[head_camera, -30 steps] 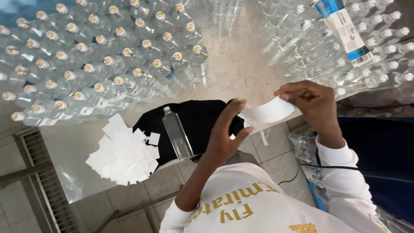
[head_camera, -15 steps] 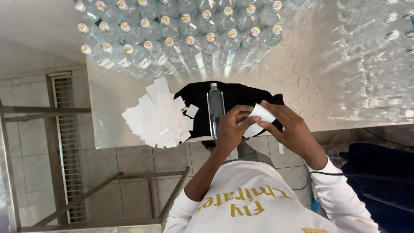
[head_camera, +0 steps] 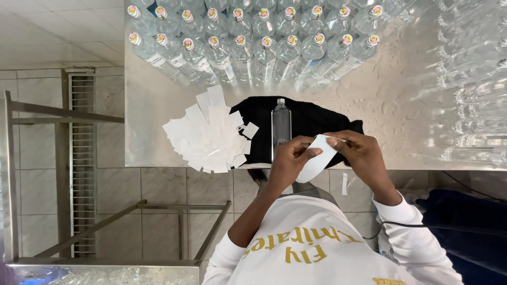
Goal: Manual application of adhesive labels to clear plastic water bottles on a production table.
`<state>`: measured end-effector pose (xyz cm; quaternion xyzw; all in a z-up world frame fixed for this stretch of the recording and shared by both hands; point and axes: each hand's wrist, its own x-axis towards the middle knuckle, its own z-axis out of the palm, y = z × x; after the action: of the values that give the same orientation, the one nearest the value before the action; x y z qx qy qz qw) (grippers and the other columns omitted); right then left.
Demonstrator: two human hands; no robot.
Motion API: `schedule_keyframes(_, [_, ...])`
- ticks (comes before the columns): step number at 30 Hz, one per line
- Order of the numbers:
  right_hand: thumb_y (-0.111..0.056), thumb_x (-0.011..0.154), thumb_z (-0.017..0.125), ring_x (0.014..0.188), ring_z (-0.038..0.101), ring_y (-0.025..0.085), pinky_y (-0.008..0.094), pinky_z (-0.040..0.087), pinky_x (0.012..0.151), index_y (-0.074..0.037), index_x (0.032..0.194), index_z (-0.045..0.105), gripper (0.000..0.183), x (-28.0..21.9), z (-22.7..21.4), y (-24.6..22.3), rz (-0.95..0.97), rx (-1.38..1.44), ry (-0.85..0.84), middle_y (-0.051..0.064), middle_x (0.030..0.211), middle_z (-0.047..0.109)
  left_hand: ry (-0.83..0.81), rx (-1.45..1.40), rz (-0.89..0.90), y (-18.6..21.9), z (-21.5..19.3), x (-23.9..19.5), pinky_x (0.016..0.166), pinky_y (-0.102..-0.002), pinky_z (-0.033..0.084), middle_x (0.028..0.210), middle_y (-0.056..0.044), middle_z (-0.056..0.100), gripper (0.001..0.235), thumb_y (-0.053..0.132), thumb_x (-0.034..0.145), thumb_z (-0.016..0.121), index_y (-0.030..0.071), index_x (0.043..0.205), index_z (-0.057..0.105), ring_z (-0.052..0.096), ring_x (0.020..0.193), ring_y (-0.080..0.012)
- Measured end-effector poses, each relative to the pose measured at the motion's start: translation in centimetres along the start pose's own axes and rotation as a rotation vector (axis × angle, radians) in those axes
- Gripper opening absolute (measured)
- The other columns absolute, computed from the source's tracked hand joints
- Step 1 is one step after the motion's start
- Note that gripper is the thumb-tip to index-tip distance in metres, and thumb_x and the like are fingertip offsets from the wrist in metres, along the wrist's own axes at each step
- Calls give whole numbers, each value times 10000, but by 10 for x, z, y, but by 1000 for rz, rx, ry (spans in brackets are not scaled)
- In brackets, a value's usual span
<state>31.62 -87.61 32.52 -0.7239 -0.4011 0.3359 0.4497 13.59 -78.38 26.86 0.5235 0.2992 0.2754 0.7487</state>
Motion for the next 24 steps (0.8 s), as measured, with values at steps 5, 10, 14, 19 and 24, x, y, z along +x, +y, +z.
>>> schedule_keyframes(5, [-149, 1075, 746, 724, 668, 89, 299, 651, 761, -38, 1137, 825, 150, 13, 22, 9, 219, 499, 6, 64, 840, 746, -6, 181, 82, 9, -21, -10, 785, -490, 670, 1009, -290, 784, 355, 216, 1084, 760, -19, 1348, 736, 790, 988, -407])
schedule_keyframes(10, [-176, 1100, 769, 739, 658, 103, 281, 626, 728, 2, 1203, 793, 207, 20, 42, 20, 166, 297, 67, 74, 811, 689, 31, 130, 33, -12, -40, -23, 792, -411, 657, 1030, -224, 795, 395, 264, 1078, 767, 41, 1402, 739, 761, 968, -260])
schedule_keyframes(14, [-126, 1155, 704, 794, 766, 199, 336, 669, 747, 15, 1291, 751, 201, 32, 63, 13, 69, 206, 148, 195, 894, 767, 15, 100, 49, -33, -60, -22, 778, -427, 673, 1054, -220, 785, 397, 159, 1092, 738, 53, 1471, 685, 766, 994, -301])
schedule_keyframes(19, [-91, 1192, 603, 705, 748, 228, 355, 667, 612, 79, 1341, 668, 235, 70, 79, 35, 66, 277, -12, 253, 925, 746, 81, 25, 29, -40, -83, -33, 785, -412, 664, 1030, -181, 769, 407, 171, 1076, 760, 40, 1454, 685, 733, 967, -231])
schedule_keyframes(24, [-123, 1159, 647, 793, 771, 230, 341, 651, 735, 81, 1410, 646, 323, 104, 149, 84, 110, 195, -237, 234, 924, 764, 198, -40, 41, -34, -107, -54, 756, -356, 648, 1030, -142, 761, 384, 154, 1081, 751, 66, 1449, 683, 709, 959, -173])
